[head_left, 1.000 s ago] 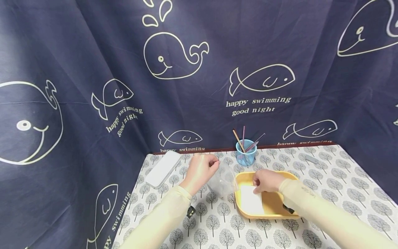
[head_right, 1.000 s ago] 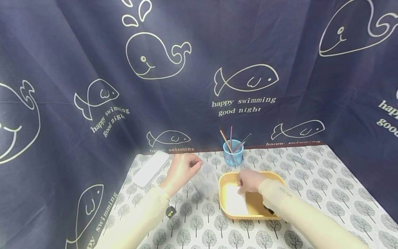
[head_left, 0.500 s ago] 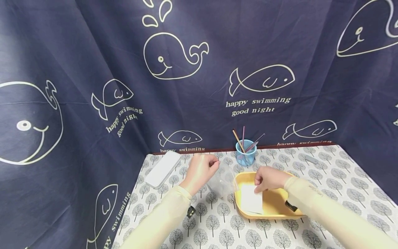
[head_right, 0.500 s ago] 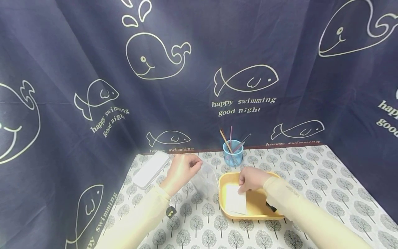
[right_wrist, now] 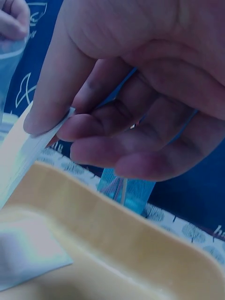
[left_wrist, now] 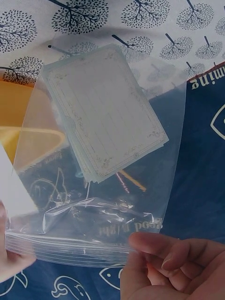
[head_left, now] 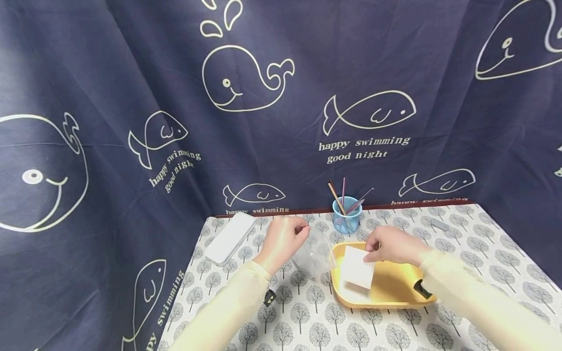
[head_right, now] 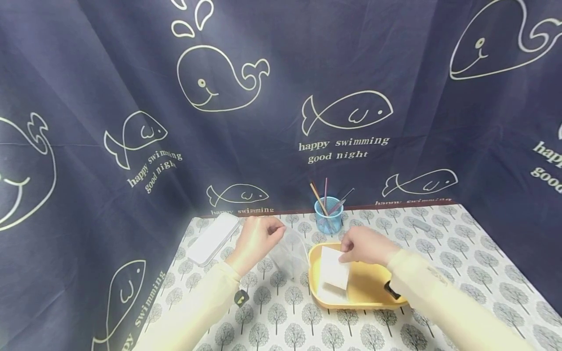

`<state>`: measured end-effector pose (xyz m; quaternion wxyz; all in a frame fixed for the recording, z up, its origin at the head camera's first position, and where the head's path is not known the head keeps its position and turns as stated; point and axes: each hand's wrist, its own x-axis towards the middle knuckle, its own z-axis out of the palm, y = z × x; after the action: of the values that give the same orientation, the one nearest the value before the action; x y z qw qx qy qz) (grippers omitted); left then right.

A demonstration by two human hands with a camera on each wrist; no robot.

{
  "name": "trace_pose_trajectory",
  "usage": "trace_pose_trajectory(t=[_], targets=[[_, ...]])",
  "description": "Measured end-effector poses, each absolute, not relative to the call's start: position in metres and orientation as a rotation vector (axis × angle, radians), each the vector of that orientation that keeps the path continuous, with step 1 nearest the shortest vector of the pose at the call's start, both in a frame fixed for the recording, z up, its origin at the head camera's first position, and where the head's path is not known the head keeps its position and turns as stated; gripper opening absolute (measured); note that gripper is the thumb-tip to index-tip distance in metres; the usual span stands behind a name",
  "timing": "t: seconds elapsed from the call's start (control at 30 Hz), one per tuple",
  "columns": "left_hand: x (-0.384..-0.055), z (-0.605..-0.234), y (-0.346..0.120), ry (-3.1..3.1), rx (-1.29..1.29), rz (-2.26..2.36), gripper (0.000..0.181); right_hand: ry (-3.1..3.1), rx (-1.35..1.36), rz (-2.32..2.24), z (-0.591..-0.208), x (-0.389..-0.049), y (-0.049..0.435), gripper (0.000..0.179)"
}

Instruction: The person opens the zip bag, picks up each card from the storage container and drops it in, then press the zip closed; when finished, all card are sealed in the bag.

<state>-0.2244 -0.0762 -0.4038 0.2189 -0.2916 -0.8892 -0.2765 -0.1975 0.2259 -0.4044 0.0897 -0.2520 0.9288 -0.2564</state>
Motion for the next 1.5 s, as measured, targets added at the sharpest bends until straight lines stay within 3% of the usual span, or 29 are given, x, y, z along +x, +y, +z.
trace_pose_trajectory(t=[0.93, 1.13, 1.5], targets=[[-0.225, -0.402, -0.077, -2.487, -0.778, -0.797, 0.009, 3.156, -0.797, -0.982, -0.323, -0.172, 0.210, 0.007], [-0.225, -0.402, -0.077, -2.489, -0.771, -0.794, 0.009, 3.102, -0.830, -1.068, -0.323, -0.171, 0.198, 0.016], [-0.224, -0.401, -0.075, -2.462, -0.785, -0.770, 0.010, 3.009, -0.770, -1.086, -0.346, -0.178, 0.173, 0.015]])
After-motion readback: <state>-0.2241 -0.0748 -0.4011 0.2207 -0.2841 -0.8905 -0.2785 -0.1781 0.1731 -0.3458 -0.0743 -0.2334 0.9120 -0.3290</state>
